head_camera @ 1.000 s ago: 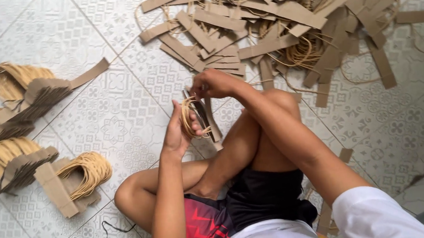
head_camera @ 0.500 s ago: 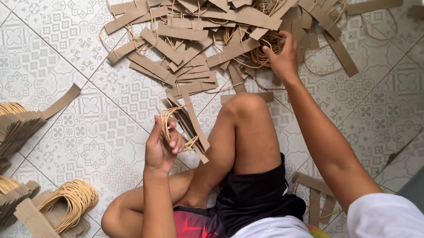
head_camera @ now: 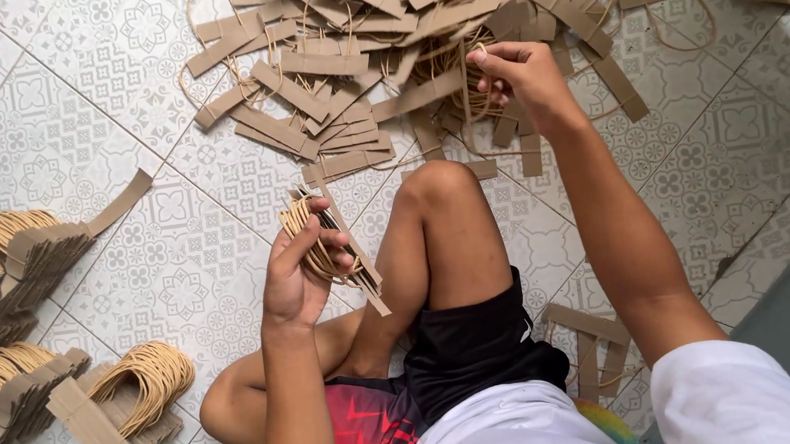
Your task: Bundling and tying paper bag handles with cardboard supports using plastic ties.
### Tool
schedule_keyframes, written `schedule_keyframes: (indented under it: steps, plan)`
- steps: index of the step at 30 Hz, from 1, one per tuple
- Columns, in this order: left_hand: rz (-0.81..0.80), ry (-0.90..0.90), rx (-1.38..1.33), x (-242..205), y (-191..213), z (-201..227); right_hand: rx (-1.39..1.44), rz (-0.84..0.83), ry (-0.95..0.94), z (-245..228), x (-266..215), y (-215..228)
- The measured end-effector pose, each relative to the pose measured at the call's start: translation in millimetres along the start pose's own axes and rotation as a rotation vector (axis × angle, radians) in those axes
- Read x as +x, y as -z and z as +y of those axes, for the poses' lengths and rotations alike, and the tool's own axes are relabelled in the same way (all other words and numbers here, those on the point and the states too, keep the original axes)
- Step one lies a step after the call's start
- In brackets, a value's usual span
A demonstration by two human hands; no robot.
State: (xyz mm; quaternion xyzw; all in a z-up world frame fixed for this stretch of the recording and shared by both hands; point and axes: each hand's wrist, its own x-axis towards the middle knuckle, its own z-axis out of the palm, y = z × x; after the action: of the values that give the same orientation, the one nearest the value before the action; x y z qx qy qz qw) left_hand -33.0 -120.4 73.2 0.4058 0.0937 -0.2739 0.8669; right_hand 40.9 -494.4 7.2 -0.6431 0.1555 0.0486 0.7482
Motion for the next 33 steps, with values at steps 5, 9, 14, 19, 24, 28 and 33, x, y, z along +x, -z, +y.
schedule_keyframes:
  steps: [5,9,14,19,24,28,33]
  plan:
    - [0.009,-0.018,-0.033,-0.1,-19.2,-5.6,-0.316,0.054,-0.061,-31.6,-24.0,14.6]
    - [0.011,0.06,-0.005,6.4,-4.4,-22.7,-0.791,0.074,-0.031,-31.5,-48.4,34.0]
    - [0.022,0.076,0.025,0.4,-16.6,-25.4,-0.894,0.086,-0.064,-27.0,-62.5,60.3]
    - [0.022,0.095,0.028,-1.0,-20.2,-30.9,-0.964,0.029,-0.142,-30.1,-69.5,73.9]
    - [0.004,0.106,0.052,-1.2,-48.2,-33.2,-0.334,-0.003,0.022,-66.1,-114.8,48.5]
    - [-0.05,0.118,0.055,2.2,-71.3,-43.1,-0.196,-0.085,0.106,-77.7,-143.9,21.7]
    - [-0.132,0.102,0.144,0.4,-105.5,-56.2,-0.084,-0.358,0.087,-71.3,-168.6,-15.1]
